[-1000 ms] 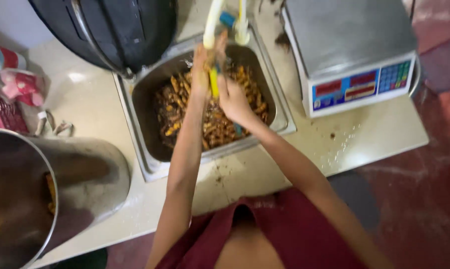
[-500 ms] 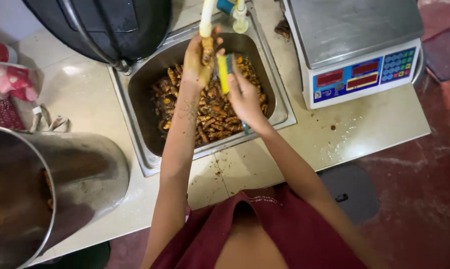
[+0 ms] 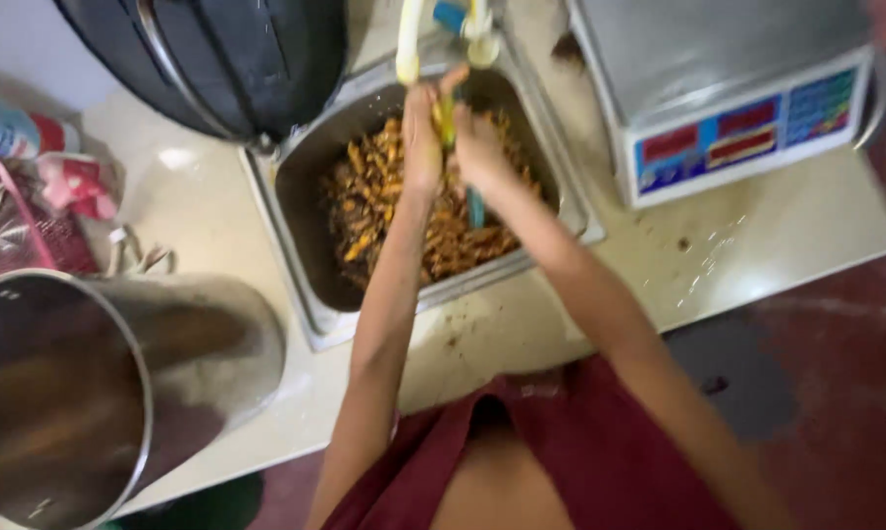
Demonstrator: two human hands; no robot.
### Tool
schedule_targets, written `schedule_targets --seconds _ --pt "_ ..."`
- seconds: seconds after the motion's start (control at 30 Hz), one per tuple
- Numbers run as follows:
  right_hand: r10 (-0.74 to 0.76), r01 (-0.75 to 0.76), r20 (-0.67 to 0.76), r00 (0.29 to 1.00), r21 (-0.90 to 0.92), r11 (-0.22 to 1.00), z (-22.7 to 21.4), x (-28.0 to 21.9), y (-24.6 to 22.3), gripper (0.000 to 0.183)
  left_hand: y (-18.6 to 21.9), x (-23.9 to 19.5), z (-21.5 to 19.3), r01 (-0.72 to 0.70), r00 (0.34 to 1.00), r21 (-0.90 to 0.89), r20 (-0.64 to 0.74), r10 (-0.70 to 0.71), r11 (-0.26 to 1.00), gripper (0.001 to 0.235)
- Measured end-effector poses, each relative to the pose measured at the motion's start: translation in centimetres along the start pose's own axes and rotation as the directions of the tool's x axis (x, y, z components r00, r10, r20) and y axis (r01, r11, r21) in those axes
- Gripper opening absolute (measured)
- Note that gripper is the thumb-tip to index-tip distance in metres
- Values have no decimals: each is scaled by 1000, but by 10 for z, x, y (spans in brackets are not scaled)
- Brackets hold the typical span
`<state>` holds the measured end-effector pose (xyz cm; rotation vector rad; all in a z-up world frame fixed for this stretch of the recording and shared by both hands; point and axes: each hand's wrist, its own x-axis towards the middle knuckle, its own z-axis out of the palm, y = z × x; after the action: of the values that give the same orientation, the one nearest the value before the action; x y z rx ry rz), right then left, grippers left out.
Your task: Cleaning and scraping turmeric roots in a sink before transferring them to a pot
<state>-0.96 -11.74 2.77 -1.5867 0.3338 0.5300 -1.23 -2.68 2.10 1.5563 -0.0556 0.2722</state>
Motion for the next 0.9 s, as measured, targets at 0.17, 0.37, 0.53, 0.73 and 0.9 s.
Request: schedule_targets --seconds 0.17,0.37,0.53,0.73,0.9 --pt "43 -46 -50 998 -68 997 31 24 44 65 -198 64 -28 252 919 -637 -78 -387 728 51" --pt "-52 76 -105 993 239 968 38 11 51 67 -29 14 -8 78 992 8 -97 -77 997 48" --pt "22 -8 -79 997 171 985 44 53 90 73 -70 1 -27 -4 998 79 -55 8 997 40" --pt "217 -241 107 970 353 904 65 82 158 79 -84 0 -36 231 972 115 -76 -224 966 36" --pt "90 -65 -67 994 307 950 59 159 204 62 -109 -32 14 547 814 -293 -34 -580 784 42"
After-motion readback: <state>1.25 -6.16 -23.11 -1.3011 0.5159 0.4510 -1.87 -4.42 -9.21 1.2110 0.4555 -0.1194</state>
